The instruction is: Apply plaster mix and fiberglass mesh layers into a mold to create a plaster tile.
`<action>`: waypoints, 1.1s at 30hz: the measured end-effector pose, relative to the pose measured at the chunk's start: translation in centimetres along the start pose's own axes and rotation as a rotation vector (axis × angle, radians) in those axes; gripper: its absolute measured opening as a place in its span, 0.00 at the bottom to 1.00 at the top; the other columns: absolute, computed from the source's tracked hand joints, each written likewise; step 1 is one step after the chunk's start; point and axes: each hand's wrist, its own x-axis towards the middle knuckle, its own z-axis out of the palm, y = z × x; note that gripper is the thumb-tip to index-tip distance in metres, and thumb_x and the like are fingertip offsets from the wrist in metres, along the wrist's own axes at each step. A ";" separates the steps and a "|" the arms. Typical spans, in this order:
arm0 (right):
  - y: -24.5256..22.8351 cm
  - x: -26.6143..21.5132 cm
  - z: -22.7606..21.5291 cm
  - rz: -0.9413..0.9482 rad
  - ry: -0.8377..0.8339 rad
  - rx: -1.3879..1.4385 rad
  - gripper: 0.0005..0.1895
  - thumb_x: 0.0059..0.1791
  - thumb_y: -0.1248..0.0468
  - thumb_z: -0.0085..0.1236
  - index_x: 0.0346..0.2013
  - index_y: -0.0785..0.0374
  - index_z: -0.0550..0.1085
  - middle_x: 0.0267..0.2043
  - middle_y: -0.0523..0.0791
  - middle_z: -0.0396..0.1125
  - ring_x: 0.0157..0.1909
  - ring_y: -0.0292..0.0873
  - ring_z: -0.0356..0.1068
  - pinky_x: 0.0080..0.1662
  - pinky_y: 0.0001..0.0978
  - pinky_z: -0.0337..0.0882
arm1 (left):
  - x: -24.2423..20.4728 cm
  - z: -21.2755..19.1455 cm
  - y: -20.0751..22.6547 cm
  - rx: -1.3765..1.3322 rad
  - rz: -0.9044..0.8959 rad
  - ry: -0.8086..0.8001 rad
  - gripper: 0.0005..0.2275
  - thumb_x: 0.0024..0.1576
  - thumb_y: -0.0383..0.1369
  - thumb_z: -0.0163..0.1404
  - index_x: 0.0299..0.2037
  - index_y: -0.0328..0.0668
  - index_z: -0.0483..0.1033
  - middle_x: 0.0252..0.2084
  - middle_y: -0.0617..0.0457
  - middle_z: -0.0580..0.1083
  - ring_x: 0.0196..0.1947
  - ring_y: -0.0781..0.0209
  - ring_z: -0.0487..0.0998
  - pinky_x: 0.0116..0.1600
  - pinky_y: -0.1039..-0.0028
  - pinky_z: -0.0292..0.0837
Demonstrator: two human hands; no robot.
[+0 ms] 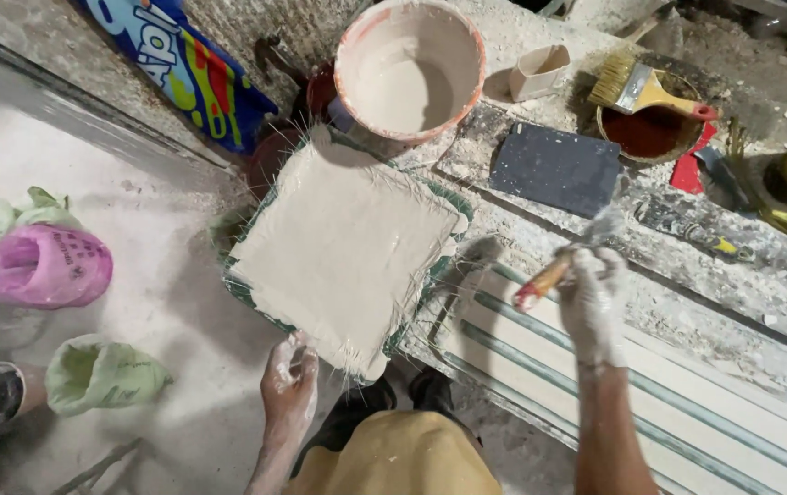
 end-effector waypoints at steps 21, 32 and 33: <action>7.9 -13.3 18.9 0.105 -0.200 0.169 0.06 0.56 0.65 0.55 0.40 0.67 0.72 0.30 0.47 0.67 0.30 0.38 0.65 0.34 0.26 0.67 | 10.0 -9.4 -11.7 0.364 0.305 -0.137 0.17 0.59 0.30 0.49 0.57 0.36 0.74 0.57 0.45 0.76 0.56 0.49 0.77 0.60 0.63 0.74; 22.4 -16.5 35.8 0.001 -0.297 -0.923 0.18 0.44 0.64 0.73 0.45 0.70 0.80 0.38 0.55 0.76 0.39 0.49 0.78 0.39 0.38 0.80 | 22.7 -14.9 -20.6 0.888 0.680 -0.482 0.17 0.65 0.38 0.41 0.65 0.51 0.63 0.71 0.51 0.59 0.76 0.46 0.51 0.68 0.40 0.62; 23.0 -16.0 37.0 -0.150 -0.467 -1.239 0.13 0.43 0.57 0.72 0.38 0.60 0.82 0.33 0.47 0.77 0.37 0.46 0.79 0.40 0.35 0.79 | 23.3 -15.1 -21.8 0.868 0.831 -0.431 0.19 0.63 0.38 0.44 0.65 0.50 0.63 0.67 0.49 0.60 0.72 0.44 0.56 0.64 0.41 0.67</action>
